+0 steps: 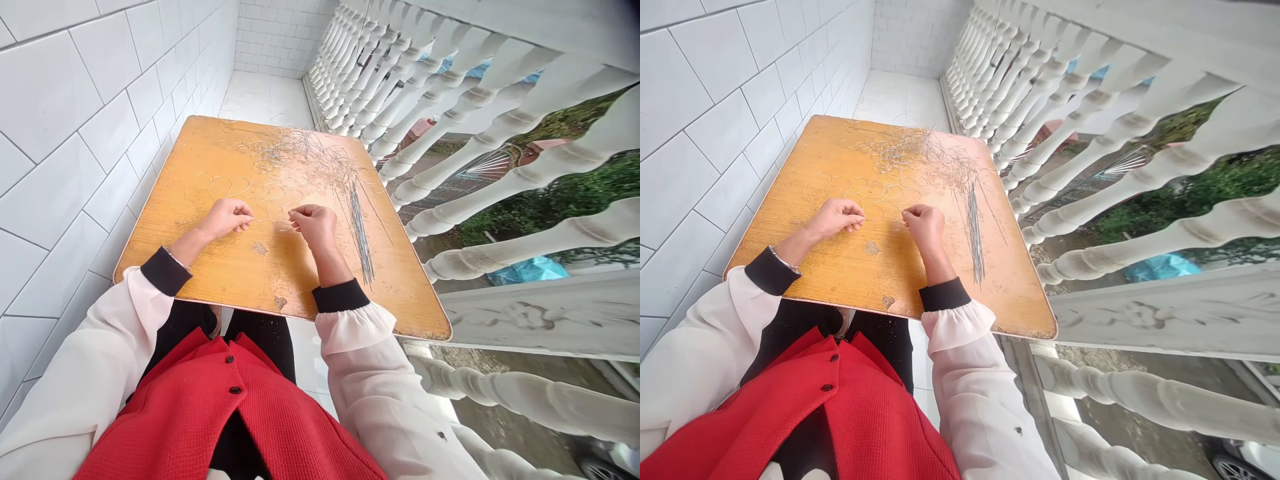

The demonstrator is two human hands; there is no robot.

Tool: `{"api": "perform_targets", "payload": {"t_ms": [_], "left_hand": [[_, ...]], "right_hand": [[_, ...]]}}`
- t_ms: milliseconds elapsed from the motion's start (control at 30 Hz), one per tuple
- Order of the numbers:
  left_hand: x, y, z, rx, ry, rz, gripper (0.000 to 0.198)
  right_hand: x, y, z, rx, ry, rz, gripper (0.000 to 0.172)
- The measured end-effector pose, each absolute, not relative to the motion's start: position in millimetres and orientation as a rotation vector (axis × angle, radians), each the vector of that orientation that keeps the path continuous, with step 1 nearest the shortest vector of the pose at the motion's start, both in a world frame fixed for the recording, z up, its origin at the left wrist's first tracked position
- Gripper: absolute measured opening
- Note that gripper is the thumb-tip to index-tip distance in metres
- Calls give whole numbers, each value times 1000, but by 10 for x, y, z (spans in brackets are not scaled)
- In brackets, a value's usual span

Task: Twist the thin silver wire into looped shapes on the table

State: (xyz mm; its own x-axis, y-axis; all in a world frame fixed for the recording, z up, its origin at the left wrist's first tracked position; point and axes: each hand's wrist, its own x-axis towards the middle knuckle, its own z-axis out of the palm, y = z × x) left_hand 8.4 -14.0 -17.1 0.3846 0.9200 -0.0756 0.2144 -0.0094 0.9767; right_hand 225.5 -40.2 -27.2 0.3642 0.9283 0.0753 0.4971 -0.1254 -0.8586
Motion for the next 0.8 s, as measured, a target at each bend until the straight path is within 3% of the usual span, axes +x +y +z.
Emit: {"api": "perform_targets", "payload": {"t_ms": [333,800], "left_hand": [[101,-160,-169,1490,1106,756,14],[111,-194,-165,1528,1110,663,16]], "right_hand": [[2569,-345,-261,-2096,-1350,176,21],[2825,-186,-378,-2277,-1326,173,18]]}}
